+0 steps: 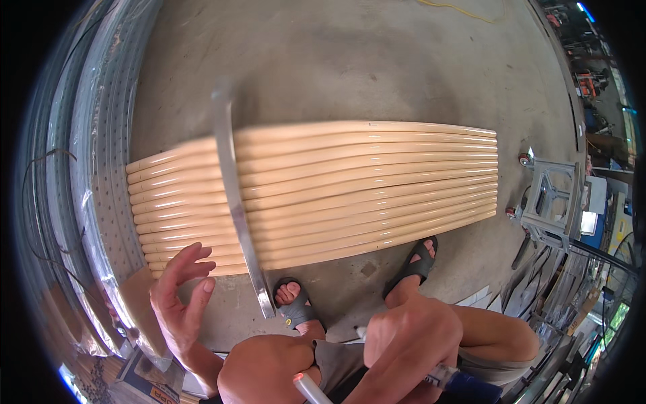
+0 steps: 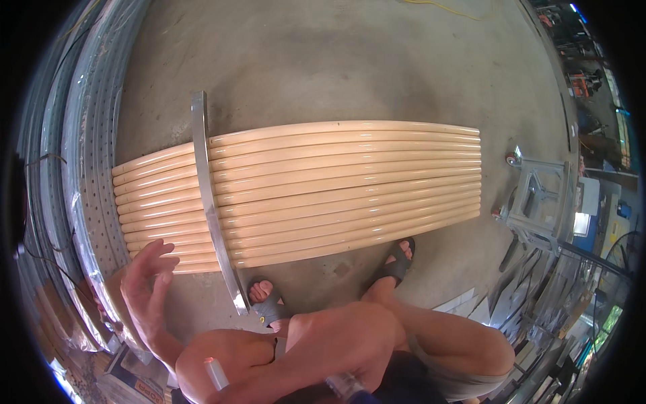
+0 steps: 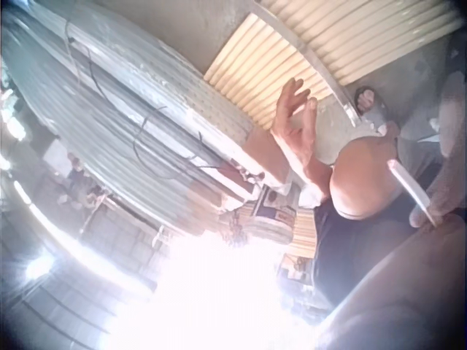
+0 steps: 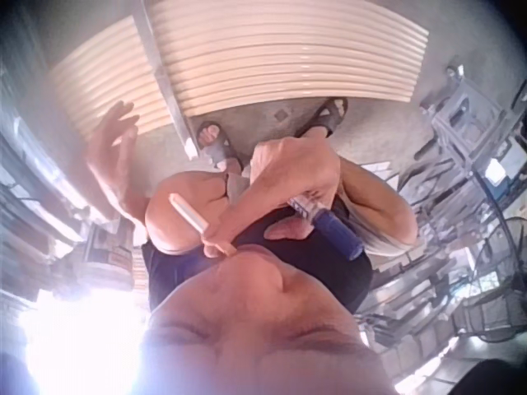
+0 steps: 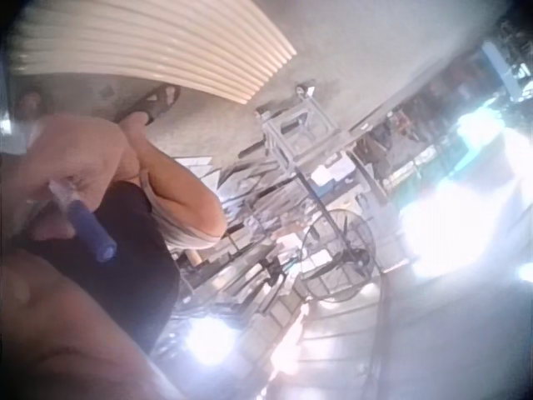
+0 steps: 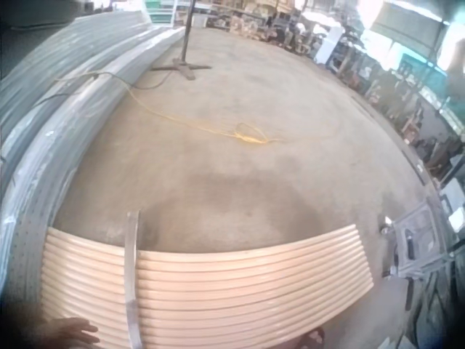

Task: The person arranges a set of curved wooden slats on the floor, uses a metal straightedge to align them, and draws a straight line across all the slats with a blue marker.

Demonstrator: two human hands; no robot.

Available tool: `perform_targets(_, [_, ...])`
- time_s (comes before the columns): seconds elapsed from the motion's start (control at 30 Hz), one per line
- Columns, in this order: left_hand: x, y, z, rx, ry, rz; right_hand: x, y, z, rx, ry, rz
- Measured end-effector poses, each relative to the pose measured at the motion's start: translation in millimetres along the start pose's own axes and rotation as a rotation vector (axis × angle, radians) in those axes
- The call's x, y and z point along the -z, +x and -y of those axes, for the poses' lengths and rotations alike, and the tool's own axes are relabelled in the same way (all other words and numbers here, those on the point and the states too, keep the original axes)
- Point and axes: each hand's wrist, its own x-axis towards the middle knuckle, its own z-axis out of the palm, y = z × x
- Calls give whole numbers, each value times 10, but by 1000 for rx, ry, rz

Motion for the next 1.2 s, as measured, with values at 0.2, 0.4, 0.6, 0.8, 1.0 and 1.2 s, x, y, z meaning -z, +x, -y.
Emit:
perform_targets(0.2, [-96, 16, 129, 30, 48, 94, 192, 192, -68, 36, -87, 164])
perform_targets(0.4, [-113, -266, 165, -1, -244, 244, 928, 539, -797, -218, -746, -433])
perform_targets(0.6, [-182, -348, -107, -128, -19, 323, 2056, 1299, -689, -296, -1249, -368])
perform_targets(0.8, [-2, -266, -355, -232, 150, 382, 2558, 1399, 537, -521, -1858, -458])
perform_targets(1.0, [61, -260, -721, -341, 325, 398, 3084, 869, 1101, -465, -2039, -740])
perform_targets(1.2, [238, -285, -1100, -483, 446, 451, 3698, 379, 1011, -478, -2103, -856])
